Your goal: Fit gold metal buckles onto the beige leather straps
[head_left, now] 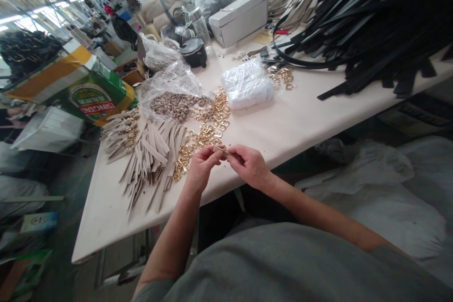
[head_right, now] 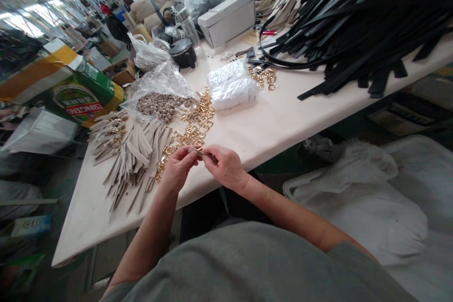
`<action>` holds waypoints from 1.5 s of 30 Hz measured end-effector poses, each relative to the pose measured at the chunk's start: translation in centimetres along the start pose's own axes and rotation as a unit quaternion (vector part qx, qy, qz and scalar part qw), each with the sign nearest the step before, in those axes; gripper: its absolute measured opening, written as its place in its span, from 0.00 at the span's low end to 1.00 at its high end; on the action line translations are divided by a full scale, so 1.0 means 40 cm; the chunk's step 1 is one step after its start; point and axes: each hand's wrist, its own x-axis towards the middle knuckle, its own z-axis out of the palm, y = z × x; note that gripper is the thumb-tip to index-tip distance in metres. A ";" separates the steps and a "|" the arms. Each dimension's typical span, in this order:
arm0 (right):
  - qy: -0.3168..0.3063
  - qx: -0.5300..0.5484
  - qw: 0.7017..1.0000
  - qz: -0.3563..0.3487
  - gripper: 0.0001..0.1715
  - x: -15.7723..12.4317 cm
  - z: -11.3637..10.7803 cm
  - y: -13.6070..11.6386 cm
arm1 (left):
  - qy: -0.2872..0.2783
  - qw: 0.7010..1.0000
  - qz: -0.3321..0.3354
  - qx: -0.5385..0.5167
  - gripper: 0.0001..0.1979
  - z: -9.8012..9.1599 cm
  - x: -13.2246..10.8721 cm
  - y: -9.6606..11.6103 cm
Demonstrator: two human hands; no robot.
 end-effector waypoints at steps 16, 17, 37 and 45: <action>-0.102 -0.064 0.993 -0.019 0.08 0.015 -0.037 -0.003 | 0.015 0.996 0.087 0.008 0.13 0.021 -0.015 -0.005; -0.103 -0.062 0.993 -0.020 0.08 0.015 -0.037 -0.004 | 0.016 0.996 0.085 0.003 0.13 0.022 -0.014 -0.009; -0.095 -0.077 0.992 -0.036 0.06 0.021 -0.033 -0.020 | -0.001 0.998 0.056 -0.022 0.11 -0.001 -0.002 -0.015; -0.120 -0.099 0.988 0.007 0.06 0.024 -0.053 -0.032 | 0.059 0.989 0.016 -0.138 0.15 -0.004 0.009 0.011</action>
